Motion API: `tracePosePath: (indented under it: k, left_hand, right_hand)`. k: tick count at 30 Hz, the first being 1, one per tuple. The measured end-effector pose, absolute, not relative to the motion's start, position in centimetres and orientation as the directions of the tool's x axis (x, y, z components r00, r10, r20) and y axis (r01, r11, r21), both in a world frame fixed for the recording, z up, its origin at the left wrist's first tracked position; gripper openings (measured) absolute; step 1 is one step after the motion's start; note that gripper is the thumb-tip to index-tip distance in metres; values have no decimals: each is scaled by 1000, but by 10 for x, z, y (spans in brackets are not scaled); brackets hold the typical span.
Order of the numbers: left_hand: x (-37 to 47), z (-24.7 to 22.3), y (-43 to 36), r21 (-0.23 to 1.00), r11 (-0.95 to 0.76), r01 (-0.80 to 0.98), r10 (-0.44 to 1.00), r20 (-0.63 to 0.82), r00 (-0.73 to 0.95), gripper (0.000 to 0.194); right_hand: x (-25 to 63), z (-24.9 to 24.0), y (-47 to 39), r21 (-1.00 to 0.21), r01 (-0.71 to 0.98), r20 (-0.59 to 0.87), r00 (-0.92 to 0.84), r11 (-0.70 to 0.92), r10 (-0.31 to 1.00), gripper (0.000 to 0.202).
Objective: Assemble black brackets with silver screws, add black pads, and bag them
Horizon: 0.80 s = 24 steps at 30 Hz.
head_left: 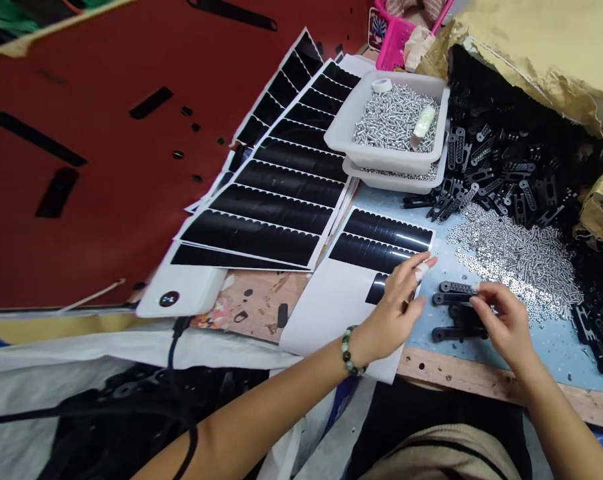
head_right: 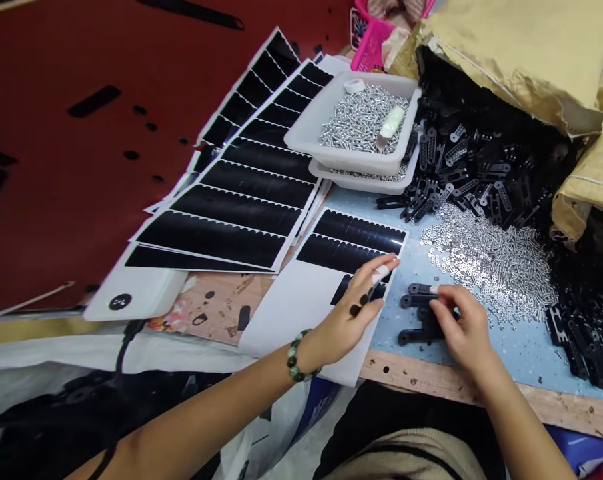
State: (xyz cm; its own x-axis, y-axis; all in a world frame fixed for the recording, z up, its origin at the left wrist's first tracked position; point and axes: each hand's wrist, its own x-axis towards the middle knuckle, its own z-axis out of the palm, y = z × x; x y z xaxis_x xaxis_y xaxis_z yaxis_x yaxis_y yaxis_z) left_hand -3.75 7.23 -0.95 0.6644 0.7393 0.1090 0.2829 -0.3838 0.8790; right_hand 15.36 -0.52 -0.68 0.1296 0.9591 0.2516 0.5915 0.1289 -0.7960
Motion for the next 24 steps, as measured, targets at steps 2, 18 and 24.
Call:
tracePosePath:
  k: [2, 18, 24]
  left_hand:
    - [-38, -12, 73, 863, -409, 298, 708, 94, 700, 53]
    - [-36, -16, 69, 577, -706, 411, 571, 121, 812, 54]
    - [-34, -26, 64, 468, -776, 422, 514, 82, 854, 55]
  right_hand:
    - [156, -8, -2, -805, 581, 253, 151, 121, 956, 18]
    - [160, -30, 8, -972, 46, -179, 495, -232, 850, 20]
    - [152, -39, 13, -954, 28, -234, 553, -299, 799, 24]
